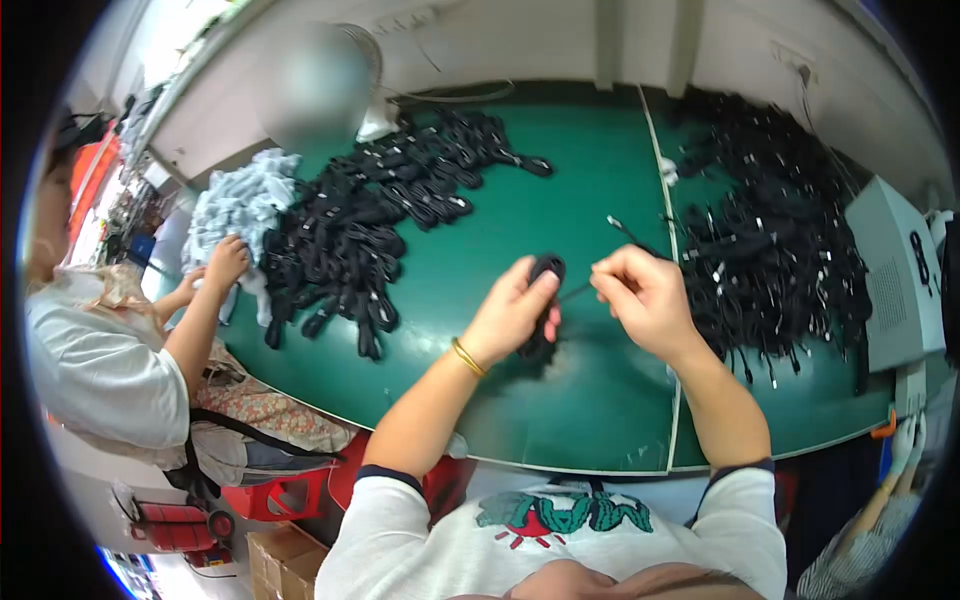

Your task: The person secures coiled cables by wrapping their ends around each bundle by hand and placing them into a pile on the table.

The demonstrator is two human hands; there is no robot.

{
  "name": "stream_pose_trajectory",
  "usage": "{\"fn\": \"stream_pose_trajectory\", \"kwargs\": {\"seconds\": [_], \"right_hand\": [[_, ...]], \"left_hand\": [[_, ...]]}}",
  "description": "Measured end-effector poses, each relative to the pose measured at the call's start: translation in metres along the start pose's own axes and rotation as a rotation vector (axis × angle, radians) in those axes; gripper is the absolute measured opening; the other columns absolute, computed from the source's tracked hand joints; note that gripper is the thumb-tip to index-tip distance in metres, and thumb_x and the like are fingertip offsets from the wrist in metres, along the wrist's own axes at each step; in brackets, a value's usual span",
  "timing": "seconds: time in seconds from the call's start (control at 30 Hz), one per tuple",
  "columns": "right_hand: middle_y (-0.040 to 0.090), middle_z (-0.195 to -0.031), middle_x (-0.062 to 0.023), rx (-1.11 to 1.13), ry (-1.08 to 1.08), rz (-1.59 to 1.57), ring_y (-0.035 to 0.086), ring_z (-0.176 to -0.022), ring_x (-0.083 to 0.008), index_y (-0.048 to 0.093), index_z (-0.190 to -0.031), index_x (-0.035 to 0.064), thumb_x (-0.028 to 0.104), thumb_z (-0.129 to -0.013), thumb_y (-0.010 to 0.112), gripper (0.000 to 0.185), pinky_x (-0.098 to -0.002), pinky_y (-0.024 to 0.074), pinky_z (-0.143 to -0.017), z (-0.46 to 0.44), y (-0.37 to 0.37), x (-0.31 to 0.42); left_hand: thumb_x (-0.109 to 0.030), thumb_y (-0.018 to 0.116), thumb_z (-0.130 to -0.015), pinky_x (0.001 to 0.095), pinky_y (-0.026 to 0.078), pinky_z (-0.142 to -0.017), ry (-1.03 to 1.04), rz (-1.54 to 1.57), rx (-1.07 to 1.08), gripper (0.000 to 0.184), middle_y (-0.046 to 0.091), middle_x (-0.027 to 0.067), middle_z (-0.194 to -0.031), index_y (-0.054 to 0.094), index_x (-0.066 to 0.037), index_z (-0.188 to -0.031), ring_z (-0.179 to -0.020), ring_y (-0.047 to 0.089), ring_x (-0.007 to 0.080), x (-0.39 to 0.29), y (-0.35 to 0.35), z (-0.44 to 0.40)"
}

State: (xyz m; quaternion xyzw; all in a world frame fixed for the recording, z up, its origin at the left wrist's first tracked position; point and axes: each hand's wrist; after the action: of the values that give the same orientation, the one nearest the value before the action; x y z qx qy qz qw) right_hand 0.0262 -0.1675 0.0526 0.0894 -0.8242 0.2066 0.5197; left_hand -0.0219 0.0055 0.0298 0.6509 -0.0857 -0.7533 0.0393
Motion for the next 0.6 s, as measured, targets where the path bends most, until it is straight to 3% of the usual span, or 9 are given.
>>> {"fn": "stream_pose_trajectory", "kwargs": {"seconds": [0.1,0.13,0.17,0.23,0.43,0.57,0.6], "right_hand": [[0.055,-0.061,-0.0035,0.016,-0.016,0.036,0.051,-0.056,-0.0062,0.057,-0.075,-0.0001,0.002,-0.078,0.057,0.004,-0.0221,0.0404,-0.049,-0.003,-0.006,-0.002],[0.054,-0.062,-0.0024,-0.001,0.068,-0.032,0.050,-0.055,-0.0059,0.057,-0.074,0.0003,0.001,-0.078,0.056,0.004,-0.0211,0.0397,-0.048,-0.004,-0.005,0.004],[0.054,-0.063,-0.0009,0.012,0.056,-0.087,0.048,-0.054,-0.0059,0.056,-0.073,0.0008,0.000,-0.078,0.055,0.005,-0.0201,0.0382,-0.047,-0.003,-0.003,0.001],[0.052,-0.061,-0.0004,0.010,0.144,-0.128,0.048,-0.051,-0.0042,0.054,-0.074,0.0016,-0.001,-0.079,0.054,0.005,-0.0165,0.0361,-0.042,-0.003,-0.004,-0.005],[0.053,-0.061,-0.0010,0.066,0.236,-0.229,0.048,-0.047,-0.0045,0.053,-0.076,0.0017,-0.001,-0.078,0.055,0.004,-0.0161,0.0363,-0.039,-0.002,0.000,-0.008],[0.057,-0.063,-0.0032,0.221,0.275,-0.148,0.051,-0.048,-0.0058,0.058,-0.082,0.0000,0.000,-0.077,0.058,0.005,-0.0168,0.0402,-0.042,0.002,0.004,-0.013],[0.059,-0.065,-0.0048,0.260,0.278,-0.143,0.054,-0.051,-0.0070,0.058,-0.085,-0.0018,-0.001,-0.077,0.057,0.008,-0.0173,0.0420,-0.044,0.002,0.002,-0.014]], "left_hand": [[-0.023,0.046,-0.089,0.0242,0.044,-0.044,-0.074,-0.093,-0.008,0.019,0.050,0.0032,-0.063,0.041,-0.006,-0.094,-0.048,0.050,0.0105,-0.003,0.001,0.001],[-0.022,0.046,-0.088,0.0239,0.043,-0.043,-0.062,-0.080,0.023,0.019,0.050,0.0029,-0.064,0.041,-0.006,-0.095,-0.049,0.050,0.0102,-0.003,0.000,0.001],[-0.021,0.047,-0.088,0.0242,0.045,-0.044,-0.110,-0.084,0.060,0.022,0.051,0.0035,-0.067,0.041,-0.006,-0.104,-0.051,0.052,0.0102,-0.003,-0.004,0.003],[-0.021,0.043,-0.090,0.0220,0.043,-0.043,0.042,-0.012,0.240,0.019,0.050,0.0012,-0.064,0.039,-0.007,-0.101,-0.046,0.049,0.0083,0.004,-0.010,0.002],[-0.019,0.052,-0.086,0.0244,0.047,-0.047,0.078,0.175,0.319,0.017,0.052,0.0035,-0.064,0.042,-0.005,-0.087,-0.050,0.052,0.0092,0.016,-0.010,0.007],[-0.019,0.054,-0.086,0.0214,0.043,-0.045,0.024,0.153,0.328,0.016,0.054,0.0038,-0.066,0.051,-0.003,-0.087,-0.048,0.049,0.0085,0.020,-0.010,0.002],[-0.019,0.054,-0.086,0.0197,0.037,-0.042,0.039,0.102,0.314,0.016,0.052,0.0018,-0.064,0.053,-0.003,-0.089,-0.047,0.045,0.0064,0.024,-0.009,0.001]]}}
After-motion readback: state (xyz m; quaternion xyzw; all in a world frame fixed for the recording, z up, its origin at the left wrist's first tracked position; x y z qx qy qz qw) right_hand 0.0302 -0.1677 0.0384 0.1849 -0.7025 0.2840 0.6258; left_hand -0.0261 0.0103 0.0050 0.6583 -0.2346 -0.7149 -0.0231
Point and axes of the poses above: each hand's wrist, its own z-axis away from the middle knuckle, its own y-axis out of the palm, x = y × z
